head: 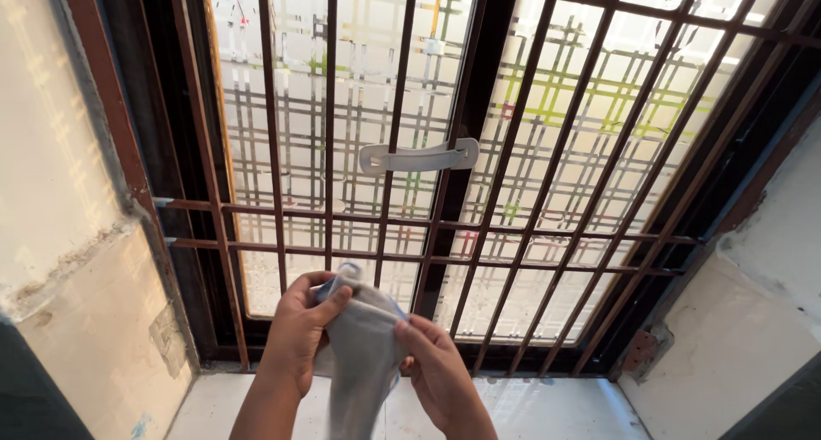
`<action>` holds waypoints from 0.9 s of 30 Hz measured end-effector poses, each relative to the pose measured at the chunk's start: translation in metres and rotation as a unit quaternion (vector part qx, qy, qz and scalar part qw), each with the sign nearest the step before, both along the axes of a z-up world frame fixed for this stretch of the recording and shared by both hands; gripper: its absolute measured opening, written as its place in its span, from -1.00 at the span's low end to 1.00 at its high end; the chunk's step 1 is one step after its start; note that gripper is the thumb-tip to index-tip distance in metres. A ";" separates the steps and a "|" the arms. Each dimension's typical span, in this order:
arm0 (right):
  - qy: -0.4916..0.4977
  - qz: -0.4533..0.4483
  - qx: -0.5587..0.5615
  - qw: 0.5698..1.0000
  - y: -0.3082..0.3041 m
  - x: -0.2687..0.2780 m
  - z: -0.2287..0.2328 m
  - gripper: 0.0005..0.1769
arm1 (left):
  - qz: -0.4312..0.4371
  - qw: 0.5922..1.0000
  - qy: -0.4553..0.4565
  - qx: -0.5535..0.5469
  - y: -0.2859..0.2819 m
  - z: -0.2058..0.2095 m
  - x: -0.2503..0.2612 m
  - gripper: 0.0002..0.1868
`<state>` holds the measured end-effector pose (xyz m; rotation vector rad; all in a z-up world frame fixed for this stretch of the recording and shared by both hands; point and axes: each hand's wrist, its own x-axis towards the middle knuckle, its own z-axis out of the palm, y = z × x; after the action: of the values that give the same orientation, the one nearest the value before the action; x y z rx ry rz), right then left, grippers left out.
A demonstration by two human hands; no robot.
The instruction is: The person wipes the lower and side sections of a metal window grille and the adjacent window sill using a cloth. The person repeatedly folds the cloth and scrubs the metal bars and sill surface.
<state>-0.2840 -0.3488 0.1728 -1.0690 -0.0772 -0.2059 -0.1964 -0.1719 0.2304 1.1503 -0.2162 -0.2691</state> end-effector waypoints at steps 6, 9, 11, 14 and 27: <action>0.009 -0.163 0.053 0.985 -0.016 0.002 -0.024 -0.73 | 0.119 0.985 -0.009 0.127 0.005 -0.046 0.011 -0.64; -0.008 -0.197 0.040 0.980 -0.020 0.004 -0.036 -0.73 | 0.190 0.962 0.001 0.196 0.015 -0.068 0.019 -0.69; -0.015 -0.210 0.001 0.978 -0.017 0.006 -0.041 -0.74 | 0.222 0.940 -0.035 0.255 0.018 -0.085 0.024 -0.70; 0.055 -0.220 -0.137 0.964 0.001 0.009 -0.040 -0.67 | 0.253 0.907 -0.122 0.313 0.019 -0.111 0.036 -0.62; 0.262 -0.215 -0.674 0.656 0.119 0.111 -0.109 -0.03 | 0.364 0.666 -0.411 0.505 0.053 -0.192 0.111 -0.36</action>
<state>-0.1726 -0.2297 0.0634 -2.6278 0.6770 -0.2513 -0.0853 -0.1194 0.0388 2.3221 -0.3904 1.0362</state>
